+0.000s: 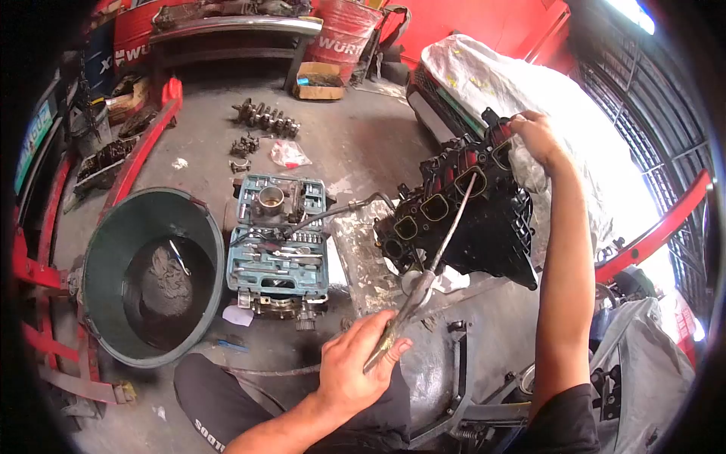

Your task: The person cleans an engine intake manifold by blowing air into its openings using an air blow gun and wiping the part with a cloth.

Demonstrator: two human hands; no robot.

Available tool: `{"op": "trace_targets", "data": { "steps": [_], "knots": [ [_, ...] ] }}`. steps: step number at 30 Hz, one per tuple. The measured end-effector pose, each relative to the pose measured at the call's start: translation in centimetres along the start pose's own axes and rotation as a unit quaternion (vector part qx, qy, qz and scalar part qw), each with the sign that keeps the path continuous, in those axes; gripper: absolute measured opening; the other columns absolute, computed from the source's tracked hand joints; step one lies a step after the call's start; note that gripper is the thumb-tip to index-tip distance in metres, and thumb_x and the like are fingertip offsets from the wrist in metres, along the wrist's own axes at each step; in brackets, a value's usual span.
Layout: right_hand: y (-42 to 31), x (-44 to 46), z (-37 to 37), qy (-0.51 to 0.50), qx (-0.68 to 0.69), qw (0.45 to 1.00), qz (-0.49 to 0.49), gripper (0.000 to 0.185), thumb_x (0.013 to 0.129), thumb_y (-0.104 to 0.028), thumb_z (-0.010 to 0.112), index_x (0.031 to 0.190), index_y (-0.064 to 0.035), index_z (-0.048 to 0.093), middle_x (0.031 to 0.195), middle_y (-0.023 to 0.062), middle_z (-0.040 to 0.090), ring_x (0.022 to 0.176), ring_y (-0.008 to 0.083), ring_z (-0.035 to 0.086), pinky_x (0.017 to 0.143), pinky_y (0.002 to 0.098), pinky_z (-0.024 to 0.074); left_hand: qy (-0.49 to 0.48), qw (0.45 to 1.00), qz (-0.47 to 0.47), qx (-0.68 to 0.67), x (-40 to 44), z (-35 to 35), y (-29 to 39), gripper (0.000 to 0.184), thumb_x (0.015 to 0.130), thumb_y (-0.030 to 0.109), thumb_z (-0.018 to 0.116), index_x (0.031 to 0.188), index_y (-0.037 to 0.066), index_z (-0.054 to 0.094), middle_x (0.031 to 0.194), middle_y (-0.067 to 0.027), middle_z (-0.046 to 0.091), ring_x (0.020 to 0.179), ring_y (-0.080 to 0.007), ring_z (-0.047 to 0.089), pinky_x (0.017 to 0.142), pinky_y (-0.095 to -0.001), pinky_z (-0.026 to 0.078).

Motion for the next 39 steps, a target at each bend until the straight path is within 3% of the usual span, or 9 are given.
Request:
{"op": "trace_targets", "data": {
  "steps": [5,12,21,25,27,29,34,37,39],
  "knots": [
    [-0.9,-1.0,-0.1,0.015,-0.005,1.0,-0.007,0.036,0.079,-0.028,0.068,0.101,-0.0006,0.074,0.108,0.0233,0.071,0.104,0.0364,0.066,0.095,0.0427,0.0484,0.015,0.999,-0.004,0.028,0.2,1.3,-1.0,0.038,0.087,0.014,0.079,0.117,-0.005,0.064,0.097,-0.0192,0.071,0.083,-0.0292,0.073,0.073,-0.0341,0.055],
    [-3.0,-2.3,-0.5,-0.001,-0.034,0.999,0.008,0.049,0.08,-0.036,0.069,0.111,0.0022,0.071,0.115,0.0247,0.069,0.109,0.0355,0.066,0.097,0.0406,0.0486,0.017,0.993,0.038,0.111,3.4,4.0,-1.4,0.032,0.086,0.016,0.079,0.111,0.001,0.065,0.091,-0.0175,0.07,0.078,-0.0358,0.07,0.065,-0.0406,0.054],
    [-2.7,-1.5,0.0,-0.016,-0.059,0.998,-0.031,0.064,0.081,-0.037,0.069,0.132,0.0003,0.062,0.13,0.0255,0.064,0.124,0.0344,0.061,0.106,0.0407,0.045,-0.026,0.986,-0.113,0.123,8.5,5.8,-0.3,0.032,0.091,0.029,0.075,0.108,0.004,0.066,0.089,-0.0183,0.071,0.079,-0.0372,0.07,0.067,-0.0406,0.053],
    [-3.4,-2.5,-0.4,-0.009,-0.071,0.997,-0.014,0.069,0.079,-0.037,0.069,0.135,0.0019,0.059,0.135,0.0254,0.061,0.128,0.0343,0.058,0.11,0.0401,0.0419,0.032,0.996,-0.037,0.068,8.9,6.3,0.7,0.032,0.093,0.033,0.073,0.106,0.005,0.066,0.081,-0.0194,0.069,0.076,-0.041,0.068,0.066,-0.0434,0.051],
    [-3.6,-2.7,-0.1,0.008,-0.04,0.999,-0.026,0.07,0.078,-0.032,0.07,0.134,0.0081,0.057,0.133,0.0294,0.06,0.128,0.0375,0.057,0.11,0.039,0.0413,0.023,0.995,-0.044,0.087,9.0,7.3,-1.2,0.033,0.092,0.032,0.073,0.107,0.004,0.066,0.077,-0.02,0.068,0.074,-0.039,0.068,0.065,-0.0426,0.051],
    [-2.8,-1.9,0.1,-0.01,-0.087,0.996,-0.016,0.068,0.082,-0.042,0.067,0.136,-0.0033,0.06,0.137,0.0224,0.06,0.128,0.0328,0.058,0.11,0.0406,0.0423,0.005,0.994,-0.078,0.072,10.1,7.2,-1.9,0.033,0.092,0.032,0.074,0.107,0.003,0.066,0.077,-0.02,0.067,0.072,-0.0371,0.068,0.065,-0.0417,0.051],
    [-3.5,-2.8,-0.4,-0.017,-0.121,0.992,-0.015,0.062,0.084,-0.042,0.066,0.133,-0.0031,0.062,0.133,0.0238,0.062,0.126,0.0368,0.058,0.107,0.0419,0.0444,-0.028,0.992,-0.114,0.046,11.0,6.9,-2.3,0.032,0.093,0.03,0.073,0.108,0.003,0.067,0.074,-0.0184,0.066,0.063,-0.0279,0.063,0.063,-0.0386,0.05],
    [-3.8,-2.9,-0.5,-0.023,-0.139,0.99,-0.001,0.064,0.084,-0.042,0.066,0.135,-0.0031,0.06,0.133,0.0235,0.062,0.126,0.0359,0.058,0.108,0.0418,0.044,-0.039,0.993,-0.108,0.029,9.7,4.3,1.0,0.032,0.093,0.029,0.074,0.11,0.003,0.067,0.079,-0.0186,0.069,0.066,-0.0256,0.066,0.064,-0.0378,0.05],
    [-3.5,-2.4,-0.5,-0.036,-0.15,0.988,0.002,0.064,0.084,-0.042,0.065,0.135,-0.0031,0.06,0.134,0.0231,0.062,0.127,0.0356,0.058,0.109,0.0417,0.0432,-0.046,0.994,-0.099,0.008,6.8,1.6,2.8,0.034,0.092,0.022,0.075,0.117,0.001,0.065,0.089,-0.0176,0.073,0.079,-0.0225,0.073,0.072,-0.0342,0.054]
  ]
}}
Point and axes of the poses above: each hand's wrist, its own x-axis towards the middle knuckle, its own z-axis out of the palm, y = z × x, the point moved 3 cm from there along x, towards the middle knuckle
